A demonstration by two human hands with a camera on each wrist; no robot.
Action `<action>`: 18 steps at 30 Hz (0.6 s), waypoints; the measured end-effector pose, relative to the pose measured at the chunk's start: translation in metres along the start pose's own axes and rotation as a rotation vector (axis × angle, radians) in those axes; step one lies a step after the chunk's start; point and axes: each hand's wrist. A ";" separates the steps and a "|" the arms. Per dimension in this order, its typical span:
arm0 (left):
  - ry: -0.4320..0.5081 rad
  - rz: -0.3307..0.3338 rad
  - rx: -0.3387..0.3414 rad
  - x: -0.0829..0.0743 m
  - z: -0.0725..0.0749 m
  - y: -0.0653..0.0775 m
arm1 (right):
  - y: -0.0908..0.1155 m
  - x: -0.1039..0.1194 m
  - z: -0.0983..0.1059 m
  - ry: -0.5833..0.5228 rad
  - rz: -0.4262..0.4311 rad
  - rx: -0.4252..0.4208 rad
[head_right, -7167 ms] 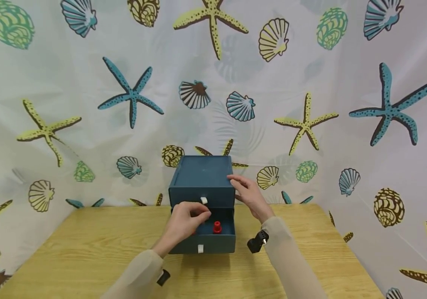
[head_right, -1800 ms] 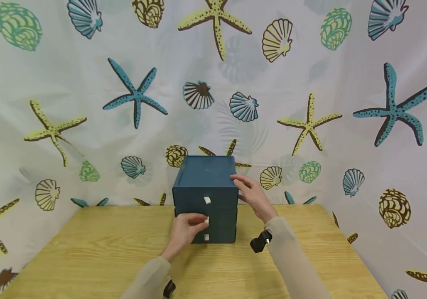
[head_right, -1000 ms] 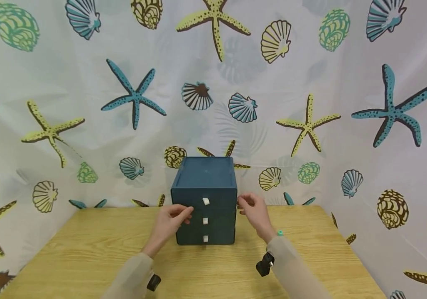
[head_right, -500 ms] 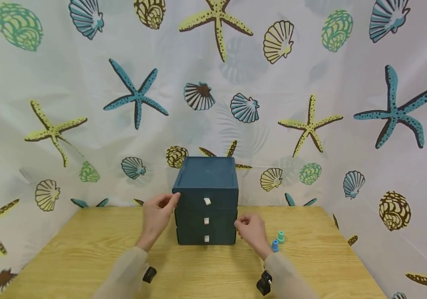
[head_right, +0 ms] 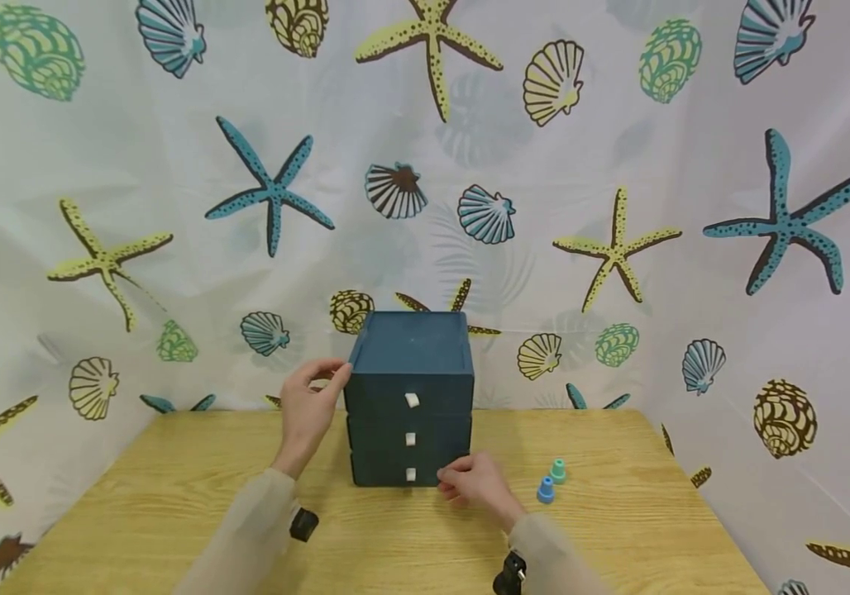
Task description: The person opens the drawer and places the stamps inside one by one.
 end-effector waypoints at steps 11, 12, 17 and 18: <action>0.123 0.278 0.152 0.000 0.003 -0.012 | -0.011 -0.002 -0.032 -0.177 -0.066 0.157; 0.131 0.293 0.166 0.000 0.004 -0.014 | -0.012 -0.002 -0.033 -0.187 -0.071 0.163; 0.140 0.328 0.239 -0.001 0.008 -0.020 | -0.017 -0.001 -0.037 -0.240 -0.106 0.176; 0.143 0.334 0.251 0.000 0.009 -0.021 | -0.018 -0.001 -0.038 -0.250 -0.113 0.179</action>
Point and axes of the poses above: each hand's wrist, its own y-axis away from the middle knuckle, its own z-axis out of the back of the hand, x = y × z, and after that the axes turned 13 degrees about y, right-handed
